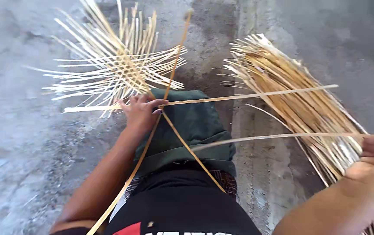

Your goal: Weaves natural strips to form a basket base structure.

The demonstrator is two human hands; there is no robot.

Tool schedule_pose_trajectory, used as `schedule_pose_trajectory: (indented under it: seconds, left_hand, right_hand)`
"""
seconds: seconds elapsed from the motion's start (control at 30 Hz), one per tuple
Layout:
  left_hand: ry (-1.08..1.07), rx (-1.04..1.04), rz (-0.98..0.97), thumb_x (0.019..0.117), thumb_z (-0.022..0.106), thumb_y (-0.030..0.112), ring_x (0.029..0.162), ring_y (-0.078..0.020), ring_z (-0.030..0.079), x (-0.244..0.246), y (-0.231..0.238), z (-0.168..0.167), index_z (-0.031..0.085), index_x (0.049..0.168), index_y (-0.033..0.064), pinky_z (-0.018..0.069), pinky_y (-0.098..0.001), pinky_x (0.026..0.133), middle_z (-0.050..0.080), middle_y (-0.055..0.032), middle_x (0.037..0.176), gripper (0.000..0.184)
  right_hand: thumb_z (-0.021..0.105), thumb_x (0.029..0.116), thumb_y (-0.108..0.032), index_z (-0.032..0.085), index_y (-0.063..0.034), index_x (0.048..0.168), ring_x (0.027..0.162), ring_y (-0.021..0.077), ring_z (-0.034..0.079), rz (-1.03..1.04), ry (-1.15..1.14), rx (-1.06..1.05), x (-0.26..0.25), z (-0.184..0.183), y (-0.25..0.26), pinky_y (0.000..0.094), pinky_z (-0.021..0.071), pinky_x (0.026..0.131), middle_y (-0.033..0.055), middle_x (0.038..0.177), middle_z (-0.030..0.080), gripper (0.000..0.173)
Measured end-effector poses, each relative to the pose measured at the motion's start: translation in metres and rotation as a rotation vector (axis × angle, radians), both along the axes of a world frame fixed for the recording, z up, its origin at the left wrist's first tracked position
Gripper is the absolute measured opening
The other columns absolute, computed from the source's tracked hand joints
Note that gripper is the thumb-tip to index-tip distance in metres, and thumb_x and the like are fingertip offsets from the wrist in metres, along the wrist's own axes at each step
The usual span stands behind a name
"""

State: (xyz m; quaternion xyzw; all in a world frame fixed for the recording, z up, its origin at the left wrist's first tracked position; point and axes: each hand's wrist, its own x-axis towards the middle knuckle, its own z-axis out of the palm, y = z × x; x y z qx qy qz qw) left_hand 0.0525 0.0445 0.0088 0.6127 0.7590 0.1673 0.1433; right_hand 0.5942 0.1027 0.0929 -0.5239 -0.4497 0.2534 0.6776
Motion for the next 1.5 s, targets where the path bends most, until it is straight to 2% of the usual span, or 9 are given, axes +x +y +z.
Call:
schedule_pose_trajectory:
  seconds: [0.1,0.2,0.5,0.7,1.0,1.2,1.3,1.4,1.5]
  left_hand:
    - [-0.002,-0.029,0.01,0.095,0.072,0.027,0.134,-0.0463,0.047,-0.001,0.002,0.001,0.069,0.127,0.0464,0.0118,-0.0893,0.103,0.064,-0.008,0.131,0.038]
    - [0.002,-0.037,0.009,0.0951,0.071,0.028,0.136,-0.0457,0.046,-0.001,0.005,0.0,0.069,0.128,0.0469,0.0102,-0.0896,0.103,0.064,-0.0068,0.132,0.038]
    - [-0.015,-0.077,-0.006,0.0951,0.072,0.029,0.136,-0.0431,0.045,-0.004,0.009,0.001,0.068,0.128,0.0478,0.0078,-0.0895,0.104,0.064,-0.0061,0.132,0.038]
    - [0.037,-0.086,-0.013,0.0952,0.071,0.031,0.135,-0.0412,0.048,-0.003,0.009,0.0,0.067,0.128,0.0492,0.0069,-0.0882,0.106,0.064,-0.0053,0.131,0.038]
    - [0.071,-0.126,-0.008,0.0962,0.069,0.032,0.137,-0.0406,0.047,0.001,0.011,0.005,0.067,0.129,0.0487,0.0039,-0.0875,0.107,0.064,-0.0064,0.132,0.037]
    - [0.079,-0.088,0.005,0.0961,0.069,0.028,0.136,-0.0431,0.048,0.005,0.008,0.002,0.067,0.129,0.0477,0.0052,-0.0882,0.106,0.064,-0.0084,0.131,0.038]
    - [0.077,-0.068,0.005,0.0982,0.067,0.031,0.136,-0.0426,0.048,0.006,0.007,-0.004,0.066,0.131,0.0484,0.0058,-0.0879,0.107,0.063,-0.0088,0.133,0.037]
    - [0.055,-0.015,0.001,0.1002,0.063,0.033,0.137,-0.0425,0.047,0.004,0.002,-0.014,0.064,0.133,0.0489,0.0063,-0.0881,0.106,0.062,-0.0088,0.135,0.036]
    - [0.01,0.055,-0.011,0.1023,0.059,0.034,0.139,-0.0404,0.046,-0.002,-0.003,-0.026,0.062,0.135,0.0503,0.008,-0.0887,0.106,0.061,-0.0059,0.136,0.037]
  right_hand:
    - [0.051,0.1055,-0.011,0.044,-0.0041,0.131,0.08,0.0179,0.071,-0.102,-0.013,-0.121,-0.062,-0.034,0.003,0.039,0.063,0.076,0.0032,0.097,0.065,0.027]
    - [0.052,0.1046,-0.006,0.042,-0.0012,0.133,0.078,0.0185,0.071,-0.152,-0.023,-0.146,-0.094,-0.047,-0.003,0.0382,0.0649,0.073,0.0056,0.101,0.061,0.03]
    - [0.051,0.1046,-0.003,0.043,-0.0015,0.131,0.079,0.0194,0.072,-0.124,0.017,-0.17,-0.118,-0.059,-0.004,0.0392,0.0654,0.074,0.0058,0.1,0.061,0.028]
    - [0.053,0.1043,-0.004,0.045,-0.0009,0.12,0.075,0.0224,0.072,-0.099,0.144,-0.273,-0.132,-0.082,-0.008,0.0403,0.0657,0.071,0.0092,0.094,0.062,0.018]
    - [0.057,0.1025,-0.002,0.049,-0.0004,0.112,0.075,0.023,0.076,0.055,0.231,-0.481,-0.177,-0.09,-0.033,0.036,0.0671,0.07,0.0106,0.09,0.071,0.012]
    - [0.063,0.0982,0.001,0.058,0.0052,0.111,0.084,0.0259,0.077,0.426,0.203,-0.638,-0.23,-0.089,-0.06,0.0387,0.0666,0.077,0.0151,0.094,0.075,0.014]
    - [0.068,0.0952,0.001,0.061,0.0059,0.106,0.076,0.0249,0.077,0.536,0.132,-0.647,-0.262,-0.089,-0.063,0.0357,0.0663,0.067,0.0167,0.091,0.075,0.014]
    - [0.065,0.0986,-0.002,0.061,0.0062,0.107,0.065,0.0228,0.074,0.616,0.11,-0.702,-0.274,-0.085,-0.054,0.0328,0.0636,0.056,0.0166,0.086,0.075,0.012]
    - [0.059,0.1032,-0.006,0.061,0.0053,0.112,0.064,0.0218,0.073,0.638,0.135,-0.753,-0.273,-0.085,-0.046,0.0319,0.0626,0.055,0.0165,0.088,0.075,0.014]
